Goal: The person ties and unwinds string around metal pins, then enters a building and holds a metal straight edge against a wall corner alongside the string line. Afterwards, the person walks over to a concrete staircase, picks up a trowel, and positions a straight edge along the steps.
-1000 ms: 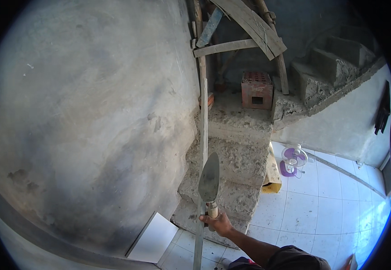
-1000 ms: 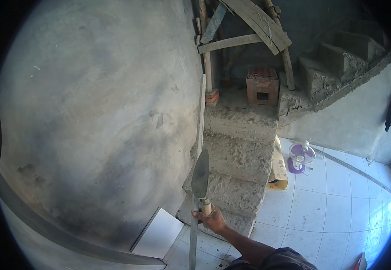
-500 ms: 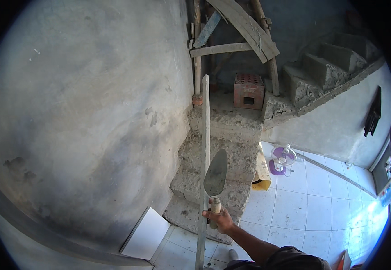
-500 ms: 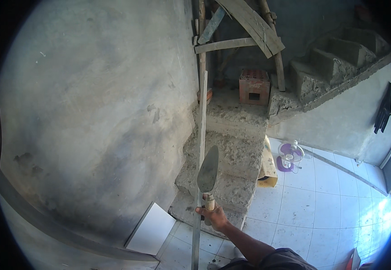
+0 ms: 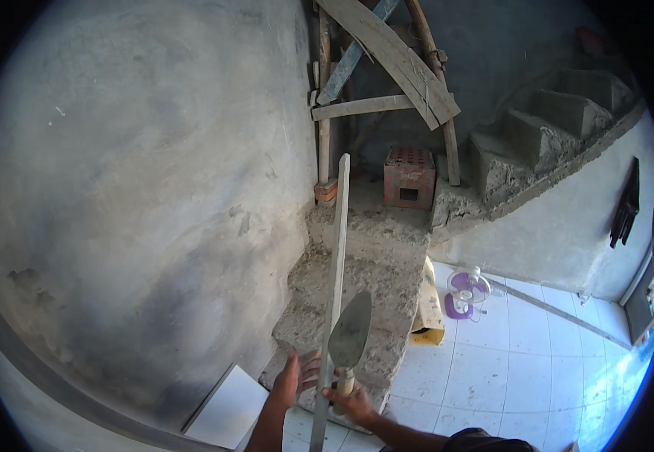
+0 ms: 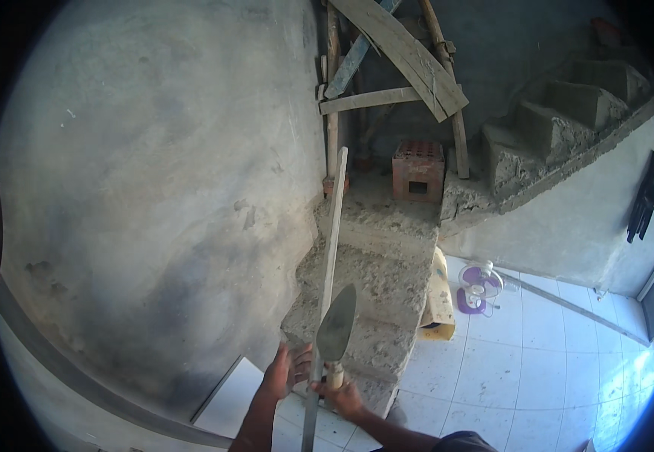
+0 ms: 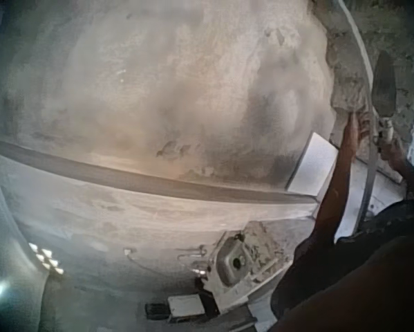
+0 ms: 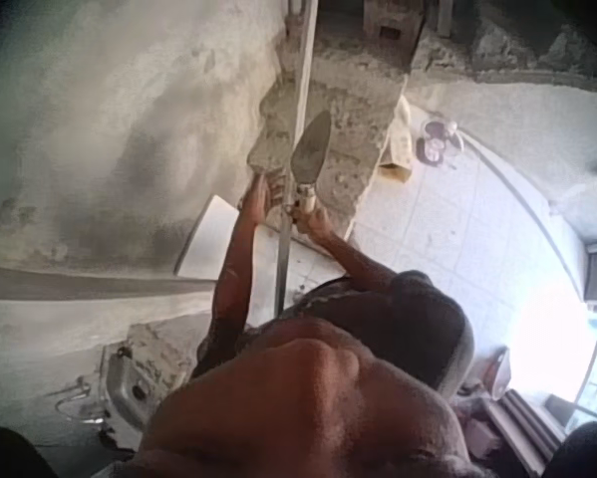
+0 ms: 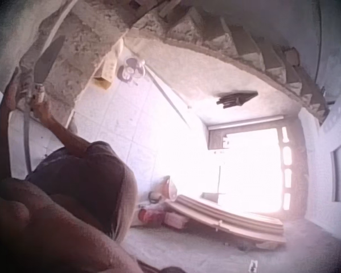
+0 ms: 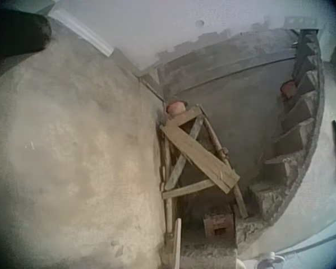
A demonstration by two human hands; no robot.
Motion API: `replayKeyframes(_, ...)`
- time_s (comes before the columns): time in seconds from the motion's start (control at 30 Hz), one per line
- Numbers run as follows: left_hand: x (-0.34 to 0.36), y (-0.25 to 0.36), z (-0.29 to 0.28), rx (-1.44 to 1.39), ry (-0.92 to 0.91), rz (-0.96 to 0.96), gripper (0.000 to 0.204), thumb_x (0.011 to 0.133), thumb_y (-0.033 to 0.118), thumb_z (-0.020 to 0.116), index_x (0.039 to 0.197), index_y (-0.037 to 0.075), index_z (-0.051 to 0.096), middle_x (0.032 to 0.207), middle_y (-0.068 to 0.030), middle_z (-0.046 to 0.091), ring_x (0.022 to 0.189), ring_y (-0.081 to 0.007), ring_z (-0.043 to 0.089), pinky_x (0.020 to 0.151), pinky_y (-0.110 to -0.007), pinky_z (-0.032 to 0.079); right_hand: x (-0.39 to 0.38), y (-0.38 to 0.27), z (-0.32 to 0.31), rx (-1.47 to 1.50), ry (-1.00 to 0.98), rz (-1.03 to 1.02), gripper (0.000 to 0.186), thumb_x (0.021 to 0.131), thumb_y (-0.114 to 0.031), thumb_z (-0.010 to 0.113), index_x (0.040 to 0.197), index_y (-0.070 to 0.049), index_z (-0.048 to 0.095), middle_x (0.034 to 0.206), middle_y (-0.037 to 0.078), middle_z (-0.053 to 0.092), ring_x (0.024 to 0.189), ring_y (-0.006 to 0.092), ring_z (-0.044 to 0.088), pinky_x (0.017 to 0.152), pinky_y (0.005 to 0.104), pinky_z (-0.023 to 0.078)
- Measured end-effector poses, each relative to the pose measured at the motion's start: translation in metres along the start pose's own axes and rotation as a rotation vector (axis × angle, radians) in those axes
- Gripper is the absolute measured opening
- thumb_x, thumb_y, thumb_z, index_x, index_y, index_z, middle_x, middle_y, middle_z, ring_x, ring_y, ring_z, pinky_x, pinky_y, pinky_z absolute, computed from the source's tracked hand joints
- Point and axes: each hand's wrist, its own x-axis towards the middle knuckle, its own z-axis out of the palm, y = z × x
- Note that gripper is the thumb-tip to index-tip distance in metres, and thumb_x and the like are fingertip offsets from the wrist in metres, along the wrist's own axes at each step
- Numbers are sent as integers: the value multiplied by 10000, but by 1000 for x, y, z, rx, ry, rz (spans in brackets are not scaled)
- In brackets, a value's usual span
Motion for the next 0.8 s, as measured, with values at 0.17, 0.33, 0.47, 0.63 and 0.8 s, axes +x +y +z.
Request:
replayKeyframes(0.17,94,-63,17,506,102,274,659,956,624,302,1199,70,563,1043,-78,638,913,-172,615,832,-346,462,1,-2,-53,-138,-99,229,533,778,-266,795,1171,-22,531,839,16,621,719,113,583,654,280,493)
replayKeyframes(0.33,94,-42,96,650,198,-151,722,962,623,224,919,9,601,797,-126,626,741,-250,603,722,-356,456,34,-25,-175,-187,50,-48,487,755,-291,813,1084,-33,563,825,67,670,729,123,631,649,292,522)
replayKeyframes(0.47,101,-74,110,424,367,-183,709,910,695,324,803,37,566,622,-55,546,555,-156,552,564,-317,469,116,-163,-269,-970,334,-358,510,787,-395,741,1090,-21,574,826,177,684,710,262,683,629,347,544)
replayKeyframes(0.63,107,-81,143,453,430,-189,713,925,677,291,769,29,546,598,-57,536,528,-163,543,536,-318,458,179,-281,-311,-1553,101,-346,404,856,-429,617,1111,-127,537,927,114,686,779,277,690,749,431,547)
replayKeyframes(0.8,106,-83,167,573,511,-213,692,956,614,247,752,24,544,579,-61,527,533,-176,542,536,-322,446,224,-370,-300,-1660,30,85,414,948,-437,400,1081,-100,601,946,155,686,864,289,686,795,446,544)
